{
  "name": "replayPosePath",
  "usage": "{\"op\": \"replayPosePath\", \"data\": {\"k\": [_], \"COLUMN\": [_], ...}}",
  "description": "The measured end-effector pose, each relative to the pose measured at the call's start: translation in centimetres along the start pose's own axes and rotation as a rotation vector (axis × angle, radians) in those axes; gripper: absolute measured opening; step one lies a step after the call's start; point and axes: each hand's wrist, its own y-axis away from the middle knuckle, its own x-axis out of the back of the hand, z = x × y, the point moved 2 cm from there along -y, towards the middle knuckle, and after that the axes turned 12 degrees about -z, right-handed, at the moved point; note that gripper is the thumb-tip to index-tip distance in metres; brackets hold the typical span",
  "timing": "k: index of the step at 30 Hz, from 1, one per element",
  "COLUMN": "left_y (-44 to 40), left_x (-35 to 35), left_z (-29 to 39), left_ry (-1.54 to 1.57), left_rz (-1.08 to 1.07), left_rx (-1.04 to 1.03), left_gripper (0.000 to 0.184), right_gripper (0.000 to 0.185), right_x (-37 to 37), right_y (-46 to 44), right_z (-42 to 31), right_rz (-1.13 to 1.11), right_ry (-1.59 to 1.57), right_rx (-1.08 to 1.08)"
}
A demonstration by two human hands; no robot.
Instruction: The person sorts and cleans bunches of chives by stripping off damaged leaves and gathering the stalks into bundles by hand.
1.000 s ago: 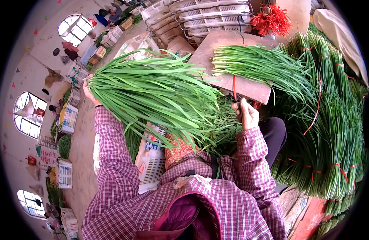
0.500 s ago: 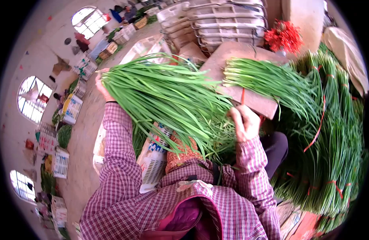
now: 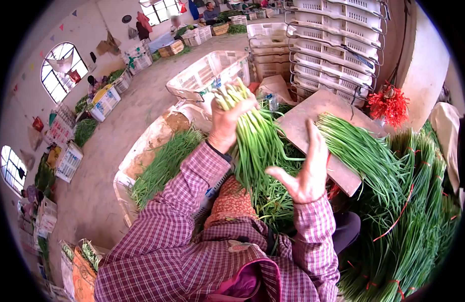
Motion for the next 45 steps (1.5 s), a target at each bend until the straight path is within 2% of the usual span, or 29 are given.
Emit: {"op": "replayPosePath", "data": {"k": [2, 4, 5, 7, 10, 11, 12, 14, 15, 16, 17, 18, 19, 20, 22, 23, 24, 25, 26, 27, 29, 31, 35, 38, 39, 40, 42, 43, 45], "left_y": [1.0, 1.2, 1.2, 1.4, 1.7, 1.7, 1.5, 1.1, 1.0, 0.8, 0.9, 1.0, 1.1, 1.3, 1.7, 2.2, 3.0, 3.8, 4.4, 4.9, 5.8, 6.5, 7.5, 8.1, 8.2, 8.3, 8.0, 7.9, 7.8], "left_x": [-2.3, -3.1, -3.4, -3.5, -2.8, -3.2, -3.1, -2.9, -2.7, -2.4, -2.0, -1.6, -1.3, -1.1, -0.9, -0.6, -0.4, -0.5, -0.1, -0.9, -1.6, -1.9, -2.5, -2.4, -2.4, -2.2, -1.8, -1.9, -2.2], "left_z": [0.0, -0.3, -0.1, 0.2, -2.0, -1.8, -2.0, -2.9, -2.9, -2.9, -2.8, -2.6, -2.3, -2.2, -2.3, -2.8, -3.5, -4.1, -5.9, -5.2, -4.8, -5.3, -5.7, -6.6, -6.7, -6.7, -6.9, -6.6, -6.7], "left_ry": [0.001, 0.206, 0.303, 0.356, 0.416, 0.478, 0.484, 0.558, 0.553, 0.595, 0.601, 0.637, 0.672, 0.706, 0.762, 0.749, 0.733, 0.722, 0.779, 0.822, 0.856, 0.85, 0.94, 1.005, 1.012, 1.014, 0.929, 0.917, 0.866], "left_rz": [-0.004, 0.041, 0.065, 0.125, 0.129, 0.146, 0.146, 0.046, -0.093, -0.142, -0.142, -0.207, -0.273, -0.34, -0.374, -0.36, -0.345, -0.314, -0.397, -0.451, -0.557, -0.547, -0.4, -0.382, -0.327, -0.32, -0.262, -0.264, -0.234], "left_rx": [-0.037, -0.033, -0.026, 0.1, 0.283, 0.288, 0.289, 0.399, 0.365, 0.404, 0.406, 0.437, 0.466, 0.494, 0.485, 0.481, 0.478, 0.484, 0.489, 0.472, 0.469, 0.466, 0.55, 0.542, 0.56, 0.563, 0.611, 0.598, 0.627], "left_gripper": [0.019, 0.026, 0.026, 0.017, 0.014, 0.016, 0.016, 0.021, 0.032, 0.043, 0.043, 0.05, 0.058, 0.066, 0.055, 0.059, 0.062, 0.066, 0.074, 0.079, 0.093, 0.091, 0.078, 0.066, 0.061, 0.061, 0.055, 0.051, 0.054], "right_gripper": [0.113, 0.12, 0.12, 0.121, 0.098, 0.087, 0.087, 0.087, 0.08, 0.07, 0.065, 0.061, 0.057, 0.055, 0.055, 0.056, 0.055, 0.056, 0.056, 0.057, 0.06, 0.064, 0.068, 0.08, 0.083, 0.08, 0.068, 0.06, 0.04], "right_x": [-2.0, -4.6, -5.8, -6.9, -6.8, -6.6, -6.6, -7.1, -7.6, -7.5, -6.7, -5.9, -5.6, -6.0, -7.0, -7.7, -7.8, -8.7, -9.9, -11.1, -12.3, -13.3, -13.8, -11.4, -10.8, -9.7, -6.8, -5.7, -3.6], "right_y": [-2.0, -2.3, -1.9, -1.0, -0.7, -0.8, -0.7, 0.1, 0.1, 0.7, 0.6, 0.7, 1.2, 2.0, 3.8, 5.0, 5.7, 6.4, 7.1, 7.6, 8.3, 9.1, 10.4, 11.5, 10.4, 10.2, 8.1, 7.2, 5.4], "right_z": [-0.7, -0.1, 0.6, 1.3, 2.1, 2.1, 2.4, 4.0, 4.5, 4.9, 4.8, 4.9, 5.0, 5.5, 6.5, 6.6, 5.7, 5.6, 5.8, 5.3, 4.8, 4.4, 4.2, 5.0, 5.8, 6.1, 5.6, 5.5, 5.1], "right_rz": [-0.042, -0.151, -0.126, -0.102, -0.136, -0.12, -0.122, -0.267, -0.269, -0.293, -0.405, -0.518, -0.563, -0.593, -0.709, -0.75, -0.698, -0.747, -0.797, -0.769, -0.736, -0.709, -0.612, -0.695, -0.784, -0.819, -0.601, -0.471, -0.277], "right_ry": [0.008, 0.005, -0.051, -0.127, -0.311, -0.326, -0.321, -0.563, -0.762, -0.993, -1.13, -1.268, -1.366, -1.483, -1.667, -1.695, -1.782, -1.884, -1.987, -2.229, -2.332, -2.374, -2.307, -1.779, -1.553, -1.53, -1.187, -1.087, -0.82], "right_rx": [0.022, -0.061, -0.053, -0.047, -0.158, -0.166, -0.169, -0.316, -0.279, -0.273, -0.349, -0.425, -0.525, -0.536, -0.607, -0.854, -0.793, -0.778, -0.76, -0.682, -0.575, -0.557, -0.594, -0.817, -0.562, -0.57, -0.467, -0.488, -0.504]}}
